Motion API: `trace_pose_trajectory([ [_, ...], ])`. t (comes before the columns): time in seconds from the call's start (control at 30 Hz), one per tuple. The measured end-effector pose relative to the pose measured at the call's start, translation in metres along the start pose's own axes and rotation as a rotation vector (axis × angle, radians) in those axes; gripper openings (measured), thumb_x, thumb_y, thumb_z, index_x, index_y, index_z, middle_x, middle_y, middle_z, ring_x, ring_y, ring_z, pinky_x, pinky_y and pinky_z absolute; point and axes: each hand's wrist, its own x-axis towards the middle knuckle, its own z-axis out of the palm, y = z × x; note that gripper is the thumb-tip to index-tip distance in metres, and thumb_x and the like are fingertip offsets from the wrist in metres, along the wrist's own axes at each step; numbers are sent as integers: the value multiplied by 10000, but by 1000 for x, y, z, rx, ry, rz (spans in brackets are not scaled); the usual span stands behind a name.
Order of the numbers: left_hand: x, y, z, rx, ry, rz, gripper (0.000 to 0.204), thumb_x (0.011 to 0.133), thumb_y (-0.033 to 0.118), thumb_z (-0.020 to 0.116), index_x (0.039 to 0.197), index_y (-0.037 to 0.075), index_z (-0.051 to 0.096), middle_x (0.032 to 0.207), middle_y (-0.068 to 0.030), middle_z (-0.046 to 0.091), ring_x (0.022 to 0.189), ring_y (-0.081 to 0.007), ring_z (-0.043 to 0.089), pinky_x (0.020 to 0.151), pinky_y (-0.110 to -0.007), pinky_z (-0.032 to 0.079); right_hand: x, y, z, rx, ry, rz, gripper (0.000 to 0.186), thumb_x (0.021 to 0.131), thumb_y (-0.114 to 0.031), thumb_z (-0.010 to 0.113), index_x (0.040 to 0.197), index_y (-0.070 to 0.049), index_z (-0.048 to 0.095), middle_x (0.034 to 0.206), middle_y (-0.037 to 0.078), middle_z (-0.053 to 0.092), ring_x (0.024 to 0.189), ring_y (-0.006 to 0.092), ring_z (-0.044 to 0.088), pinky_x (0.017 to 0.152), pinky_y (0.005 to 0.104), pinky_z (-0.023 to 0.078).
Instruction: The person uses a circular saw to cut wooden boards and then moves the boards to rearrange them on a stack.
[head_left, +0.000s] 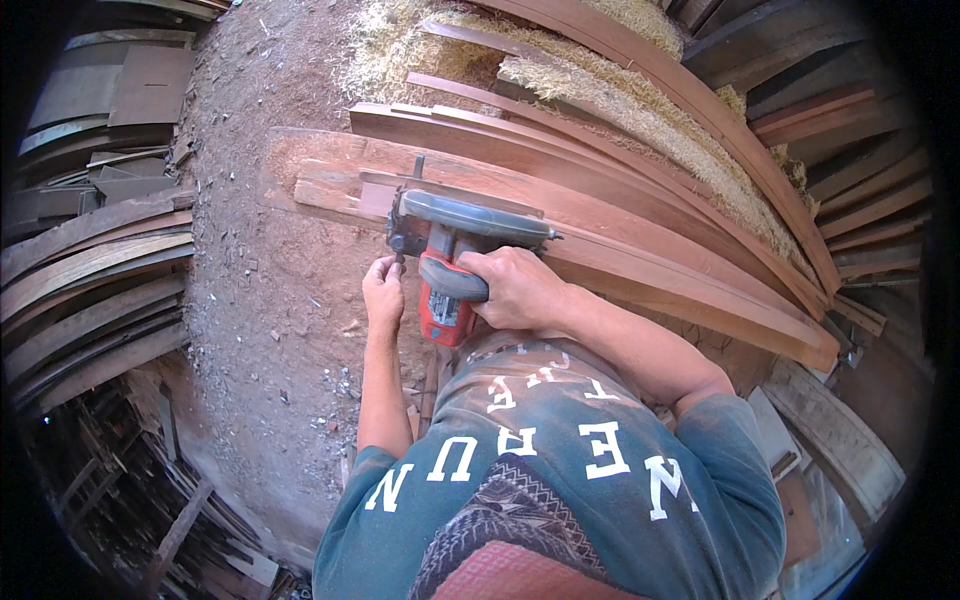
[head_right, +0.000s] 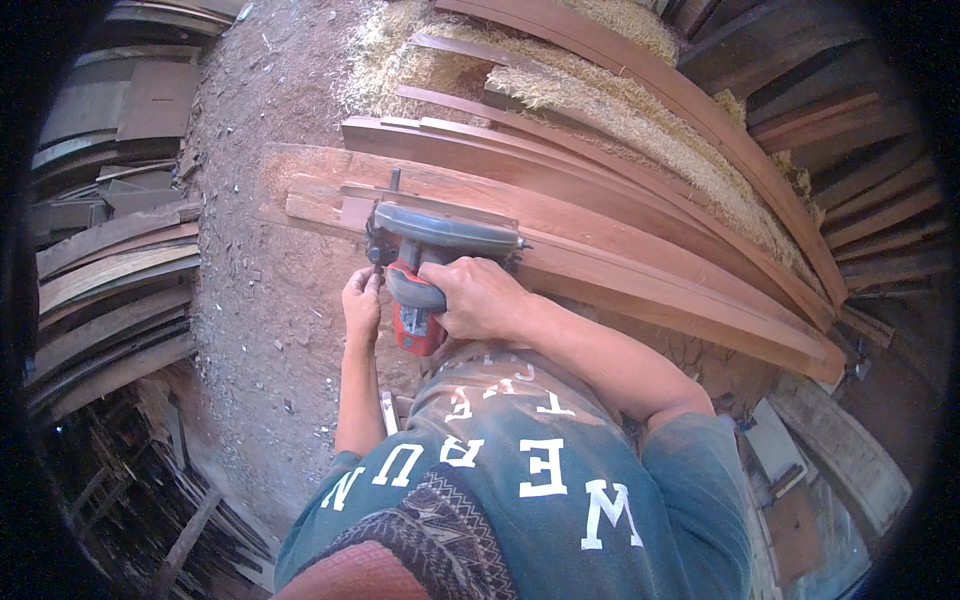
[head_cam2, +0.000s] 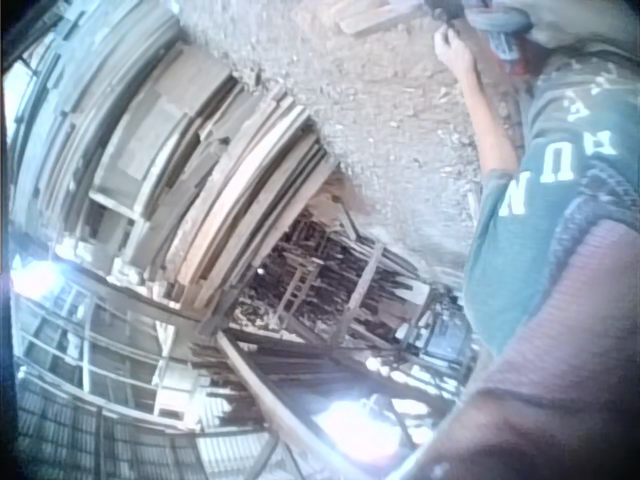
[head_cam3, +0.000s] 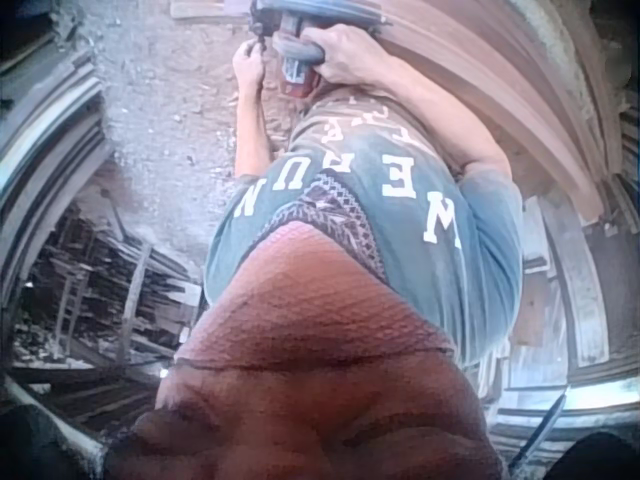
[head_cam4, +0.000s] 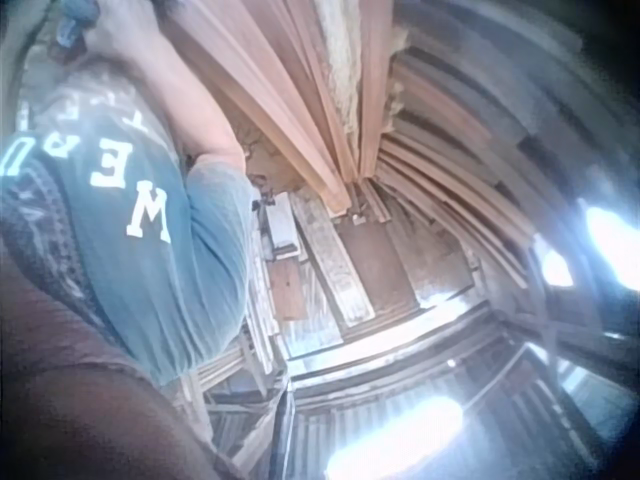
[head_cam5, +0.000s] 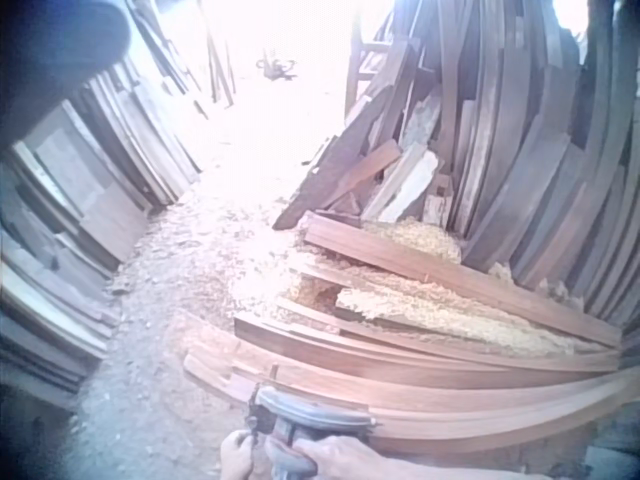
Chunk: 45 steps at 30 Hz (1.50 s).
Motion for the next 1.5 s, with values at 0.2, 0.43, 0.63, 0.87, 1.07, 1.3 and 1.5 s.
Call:
trace_pose_trajectory([
  [0.2,9,-3,-11,-29,-5,-18,183,1031,73,610,1141,-41,701,997,-56,722,937,-135,633,875,-311,500,11,-4,5,20,-5,10,209,794,-68,743,968,-25,636,806,255,696,815,474,689,708,536,530],
  [0.43,16,1,-25,-8,-13,-24,195,1040,55,598,1178,-41,696,1048,-62,721,979,-146,647,908,-316,510,23,-11,11,25,2,8,190,808,-74,728,970,-20,643,798,259,695,803,476,688,702,542,526],
  [0.63,25,1,-34,-3,7,1,202,1033,47,597,1173,-41,713,1015,-67,731,960,-148,659,886,-317,519,32,-15,15,31,14,26,195,801,-89,724,967,-30,641,798,257,694,795,472,686,699,546,525],
  [0.87,37,-14,-49,-77,-22,-37,183,1056,66,598,1173,-34,697,1045,-67,729,980,-151,662,918,-321,516,40,-15,22,56,16,7,232,768,-98,735,964,-36,629,811,247,711,795,468,693,693,552,535],
  [1.07,36,-7,-60,-89,-24,-29,177,1064,64,589,1171,-30,694,1055,-60,724,980,-144,654,918,-311,510,44,-27,23,21,-24,54,283,690,-59,749,954,-3,666,823,250,724,828,458,714,727,542,554],
  [1.3,44,-6,-70,-85,-12,-25,179,1061,66,599,1173,-40,691,1053,-59,722,966,-129,648,883,-298,517,55,-25,33,-3,23,-12,266,726,-91,783,944,-13,651,792,244,717,790,451,717,690,522,553],
  [1.5,55,-14,-81,-97,-22,-8,263,1020,140,673,1205,-47,686,1107,-92,741,984,-153,692,890,-311,552,66,-28,38,34,18,-25,250,733,-78,777,934,-7,646,786,243,713,780,445,716,674,517,549],
])
